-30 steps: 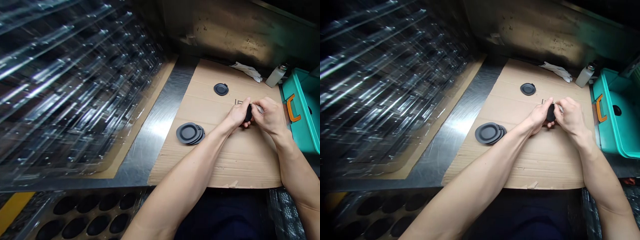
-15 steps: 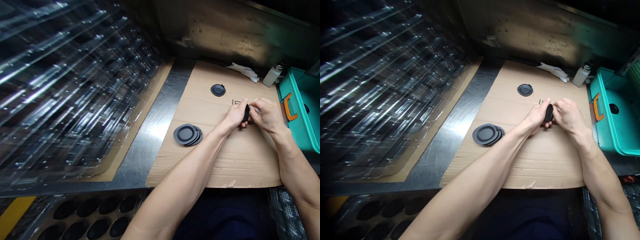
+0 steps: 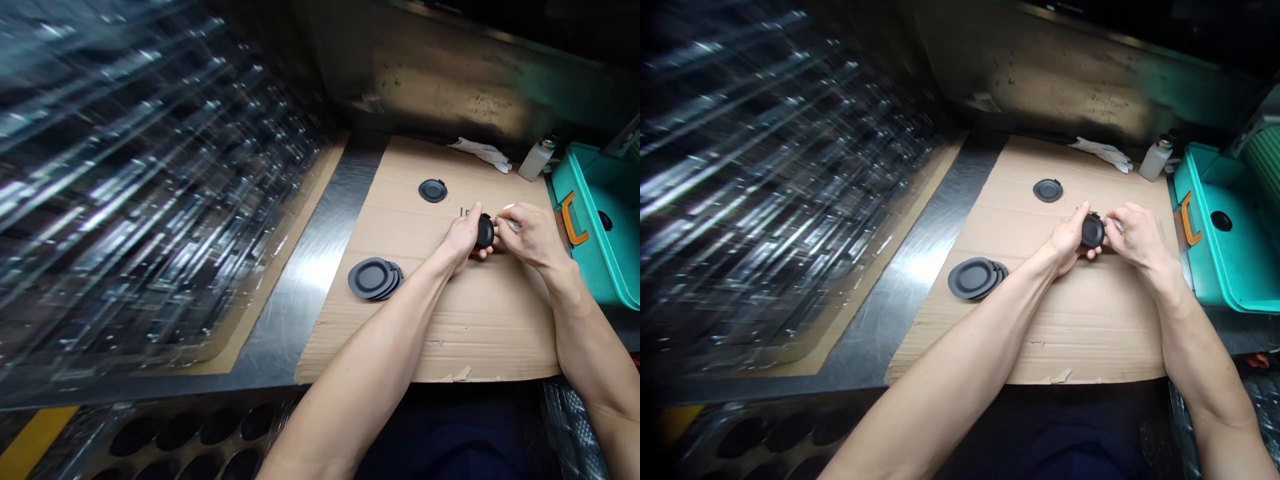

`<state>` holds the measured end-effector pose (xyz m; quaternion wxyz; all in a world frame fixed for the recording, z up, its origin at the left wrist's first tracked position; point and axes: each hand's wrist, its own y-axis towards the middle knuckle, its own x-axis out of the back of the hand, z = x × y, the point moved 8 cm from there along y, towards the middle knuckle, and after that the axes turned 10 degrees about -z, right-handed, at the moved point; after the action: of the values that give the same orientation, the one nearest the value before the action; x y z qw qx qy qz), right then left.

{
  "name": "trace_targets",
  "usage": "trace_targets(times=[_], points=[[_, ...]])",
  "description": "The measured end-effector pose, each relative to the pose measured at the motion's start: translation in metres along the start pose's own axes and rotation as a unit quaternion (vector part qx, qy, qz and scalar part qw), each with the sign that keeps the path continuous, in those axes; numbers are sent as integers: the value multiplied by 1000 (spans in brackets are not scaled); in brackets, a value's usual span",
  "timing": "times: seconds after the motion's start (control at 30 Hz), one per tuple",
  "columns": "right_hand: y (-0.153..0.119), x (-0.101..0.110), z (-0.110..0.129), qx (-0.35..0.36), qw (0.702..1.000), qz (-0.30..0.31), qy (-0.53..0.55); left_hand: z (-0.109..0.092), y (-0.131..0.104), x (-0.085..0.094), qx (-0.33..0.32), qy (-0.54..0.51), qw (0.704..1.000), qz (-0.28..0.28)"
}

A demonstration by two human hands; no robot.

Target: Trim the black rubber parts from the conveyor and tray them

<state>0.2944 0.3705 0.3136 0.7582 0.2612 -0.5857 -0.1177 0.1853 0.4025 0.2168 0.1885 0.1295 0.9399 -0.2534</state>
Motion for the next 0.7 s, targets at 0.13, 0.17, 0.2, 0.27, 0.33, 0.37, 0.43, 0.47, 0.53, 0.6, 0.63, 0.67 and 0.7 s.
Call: trace_targets(times=[0.13,0.17,0.2,0.27,0.33,0.37,0.43,0.47,0.53,0.6,0.63,0.67,0.7], points=[[-10,19,-44,-91,991,-37,-88,-5,-1,9,81,-120,990,-4],[-12,20,-52,-101,988,-40,-109,-8,-1,11,84,-138,987,-5],[-14,19,-57,-104,986,-45,-124,-9,0,13,83,-148,986,-3],[-15,12,-59,-99,984,-45,-142,-11,1,13,70,-151,986,5],[-15,-4,-57,-105,983,-4,-153,-12,1,11,52,-150,987,17],[-16,-14,-56,-114,981,28,-157,-12,1,10,40,-152,987,22],[-16,-28,-53,-132,975,70,-163,-13,2,9,14,-159,987,26],[-15,-29,-49,-138,975,67,-162,-13,3,9,1,-165,986,24],[-13,-28,-34,-134,981,32,-135,-13,5,10,-18,-179,984,11],[-11,-29,-4,-89,994,20,-67,-11,7,11,-21,-201,979,-5],[-12,-31,13,-58,997,28,-32,-9,9,12,-15,-214,977,-8],[-13,-34,30,-26,999,46,-7,-7,10,11,-6,-226,974,-7],[-15,-37,43,-10,998,62,-4,-5,11,11,1,-235,972,-5]])
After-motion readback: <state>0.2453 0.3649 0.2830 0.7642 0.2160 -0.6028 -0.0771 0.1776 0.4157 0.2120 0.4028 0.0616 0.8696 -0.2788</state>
